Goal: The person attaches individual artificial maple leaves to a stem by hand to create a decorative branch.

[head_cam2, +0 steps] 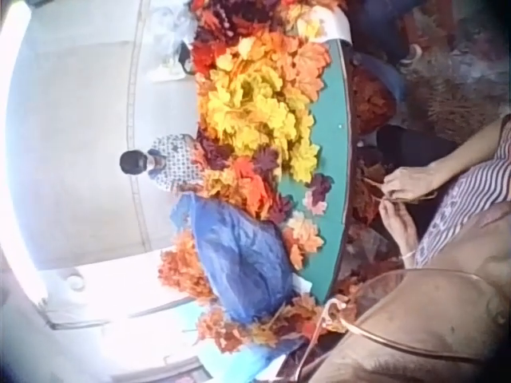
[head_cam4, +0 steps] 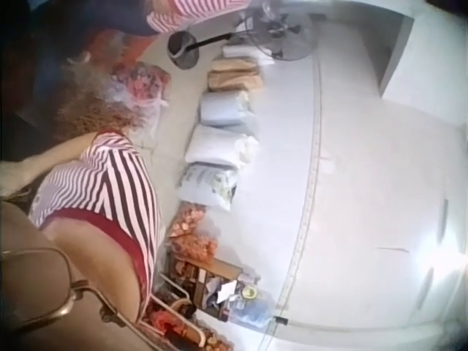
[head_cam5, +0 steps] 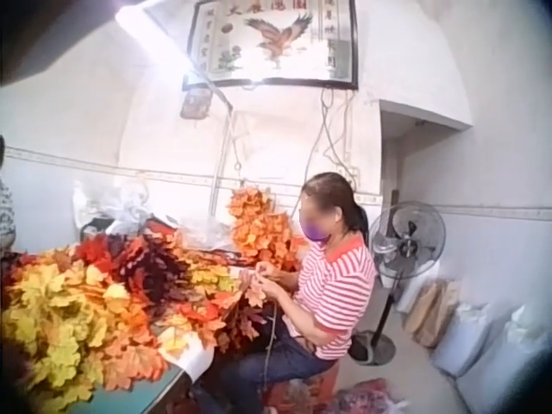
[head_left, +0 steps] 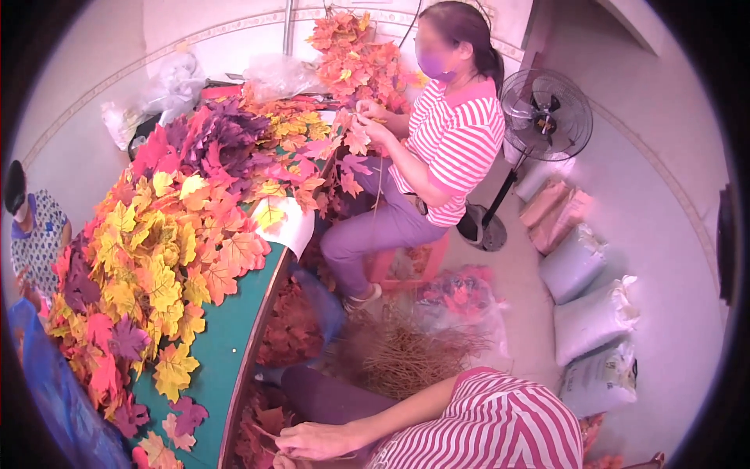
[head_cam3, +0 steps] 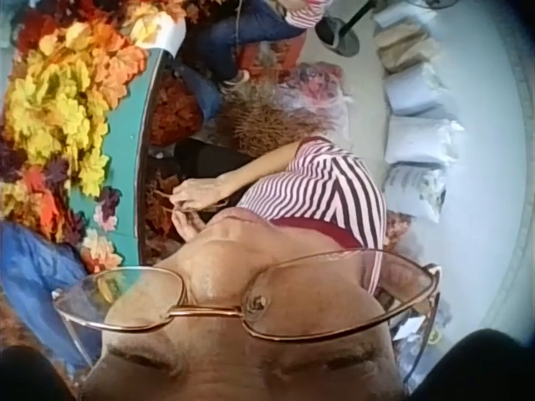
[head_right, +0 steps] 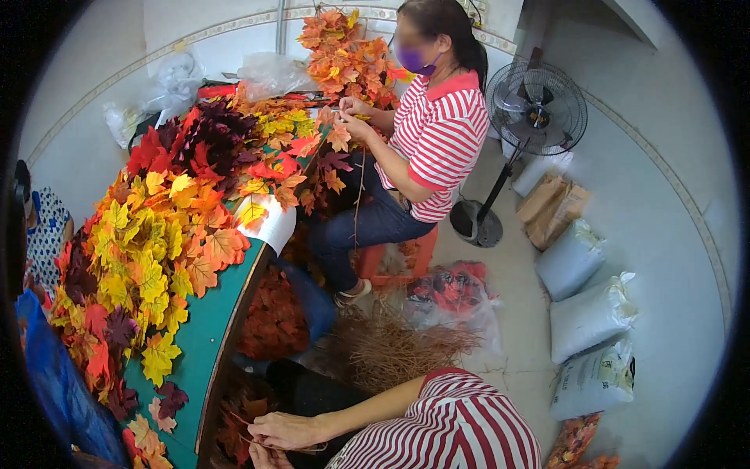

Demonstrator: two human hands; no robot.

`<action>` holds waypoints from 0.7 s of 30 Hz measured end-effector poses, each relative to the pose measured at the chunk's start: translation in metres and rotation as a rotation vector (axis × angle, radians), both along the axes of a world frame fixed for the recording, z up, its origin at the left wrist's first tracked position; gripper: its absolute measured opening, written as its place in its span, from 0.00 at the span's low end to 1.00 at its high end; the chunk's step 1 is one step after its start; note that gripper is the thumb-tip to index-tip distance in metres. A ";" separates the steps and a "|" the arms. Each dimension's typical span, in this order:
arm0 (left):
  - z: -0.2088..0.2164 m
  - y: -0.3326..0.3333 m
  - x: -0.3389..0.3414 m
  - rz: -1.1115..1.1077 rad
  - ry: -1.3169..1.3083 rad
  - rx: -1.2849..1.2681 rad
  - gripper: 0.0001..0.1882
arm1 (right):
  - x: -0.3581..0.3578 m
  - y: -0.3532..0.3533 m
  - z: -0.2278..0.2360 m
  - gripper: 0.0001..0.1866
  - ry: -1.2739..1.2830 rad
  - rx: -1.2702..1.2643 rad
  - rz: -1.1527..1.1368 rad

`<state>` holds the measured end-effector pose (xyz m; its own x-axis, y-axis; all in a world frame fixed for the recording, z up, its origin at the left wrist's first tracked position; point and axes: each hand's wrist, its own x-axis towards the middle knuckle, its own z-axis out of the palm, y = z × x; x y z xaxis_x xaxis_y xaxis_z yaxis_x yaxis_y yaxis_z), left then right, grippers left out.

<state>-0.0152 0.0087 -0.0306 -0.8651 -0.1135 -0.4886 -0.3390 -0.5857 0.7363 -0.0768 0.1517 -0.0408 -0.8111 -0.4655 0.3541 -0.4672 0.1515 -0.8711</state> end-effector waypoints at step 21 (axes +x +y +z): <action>0.010 -0.006 0.004 0.104 0.007 -0.063 0.11 | 0.000 -0.011 0.035 0.05 -0.240 -0.100 -0.108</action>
